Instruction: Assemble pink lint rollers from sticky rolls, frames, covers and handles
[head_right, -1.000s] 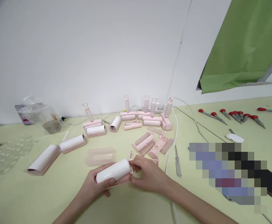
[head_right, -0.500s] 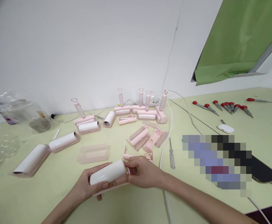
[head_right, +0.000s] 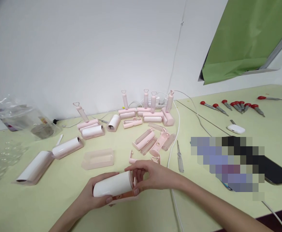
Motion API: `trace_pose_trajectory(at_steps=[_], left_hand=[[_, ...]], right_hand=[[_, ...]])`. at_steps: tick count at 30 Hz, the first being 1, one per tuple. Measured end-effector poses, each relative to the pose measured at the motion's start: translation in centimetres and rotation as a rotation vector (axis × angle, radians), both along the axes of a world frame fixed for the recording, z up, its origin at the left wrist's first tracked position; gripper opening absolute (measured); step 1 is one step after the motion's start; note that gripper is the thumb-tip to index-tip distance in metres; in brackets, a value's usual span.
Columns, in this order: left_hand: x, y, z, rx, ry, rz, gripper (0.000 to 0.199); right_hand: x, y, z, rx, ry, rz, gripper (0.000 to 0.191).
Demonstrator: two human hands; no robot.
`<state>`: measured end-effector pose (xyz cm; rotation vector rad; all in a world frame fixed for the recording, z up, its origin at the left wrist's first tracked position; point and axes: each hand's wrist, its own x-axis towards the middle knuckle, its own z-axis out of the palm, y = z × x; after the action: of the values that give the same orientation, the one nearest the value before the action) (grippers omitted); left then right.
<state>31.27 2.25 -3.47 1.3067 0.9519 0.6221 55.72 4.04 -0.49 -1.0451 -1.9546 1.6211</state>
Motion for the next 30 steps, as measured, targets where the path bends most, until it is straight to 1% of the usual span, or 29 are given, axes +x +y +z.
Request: trace_pose_trajectory(at_steps=[2, 5, 7, 10, 11, 12, 13, 14, 15, 16, 17, 18, 19, 20, 21, 22, 23, 24, 25, 27, 30], left_hand=[[0.0, -0.1, 0.1, -0.029, -0.053, -0.015, 0.056], [-0.1, -0.1, 0.0, -0.045, -0.088, -0.019, 0.058], [-0.2, -0.1, -0.1, 0.005, -0.080, -0.016, 0.056], [-0.1, -0.1, -0.3, 0.081, -0.067, -0.036, 0.052], [0.0, -0.1, -0.4, 0.086, -0.062, -0.024, 0.051], [0.1, -0.2, -0.4, 0.087, -0.058, 0.003, 0.052], [0.3, -0.3, -0.3, 0.094, -0.056, 0.026, 0.055], [0.3, -0.4, -0.2, 0.121, -0.064, 0.039, 0.064], [0.2, -0.4, 0.0, 0.176, -0.078, 0.039, 0.074], [0.0, -0.4, 0.3, 0.262, -0.085, 0.039, 0.082], [-0.5, -0.2, 0.6, 0.373, -0.069, 0.053, 0.085], [-1.1, 0.1, 1.0, 0.498, -0.020, 0.100, 0.081], [-1.9, 0.4, 1.5, 0.620, 0.064, 0.183, 0.070], [-2.9, 0.9, 1.9, 0.718, 0.174, 0.284, 0.058], [-3.9, 1.4, 2.2, 0.776, 0.289, 0.373, 0.050], [-4.8, 2.0, 2.3, 0.786, 0.387, 0.436, 0.048], [-5.6, 2.5, 2.3, 0.750, 0.454, 0.464, 0.052], [-6.1, 2.9, 2.2, 0.679, 0.487, 0.463, 0.057], [-6.5, 3.2, 1.8, 0.600, 0.486, 0.443, 0.063], [-6.3, 3.4, 0.9, 0.482, 0.417, 0.390, 0.068], [-4.7, 3.0, -0.2, 0.434, 0.301, 0.331, 0.068]], right_hand=[[-0.3, -0.3, -0.4, 0.003, 0.071, -0.025, 0.047], [-0.6, -0.5, -0.9, 0.023, 0.140, -0.090, 0.043], [-0.7, -0.6, -1.1, 0.032, 0.155, -0.109, 0.038], [-0.8, -0.7, -1.2, 0.065, 0.170, -0.095, 0.031], [-0.9, -0.8, -1.2, 0.073, 0.176, -0.090, 0.034], [-0.9, -0.9, -1.2, 0.076, 0.181, -0.092, 0.042], [-1.0, -1.0, -1.3, 0.077, 0.182, -0.108, 0.052], [-1.1, -1.1, -1.3, 0.075, 0.183, -0.134, 0.062], [-1.2, -1.1, -1.4, 0.074, 0.192, -0.168, 0.068], [-1.3, -1.1, -1.4, 0.074, 0.211, -0.208, 0.068], [-1.3, -1.0, -1.3, 0.078, 0.241, -0.259, 0.062], [-1.3, -0.8, -1.2, 0.090, 0.276, -0.321, 0.053], [-1.3, -0.5, -1.1, 0.105, 0.304, -0.374, 0.046], [-1.1, -0.2, -0.9, 0.130, 0.314, -0.417, 0.043], [-1.0, 0.0, -0.7, 0.165, 0.301, -0.450, 0.041], [-0.8, 0.3, -0.5, 0.207, 0.265, -0.469, 0.041], [-0.6, 0.4, -0.4, 0.251, 0.215, -0.475, 0.041], [-0.4, 0.5, -0.2, 0.294, 0.161, -0.476, 0.041], [-0.3, 0.6, -0.1, 0.330, 0.113, -0.478, 0.041], [-0.4, 0.6, 0.3, 0.405, 0.048, -0.493, 0.038], [-1.1, 1.1, 1.7, 0.527, 0.048, -0.515, 0.038]])
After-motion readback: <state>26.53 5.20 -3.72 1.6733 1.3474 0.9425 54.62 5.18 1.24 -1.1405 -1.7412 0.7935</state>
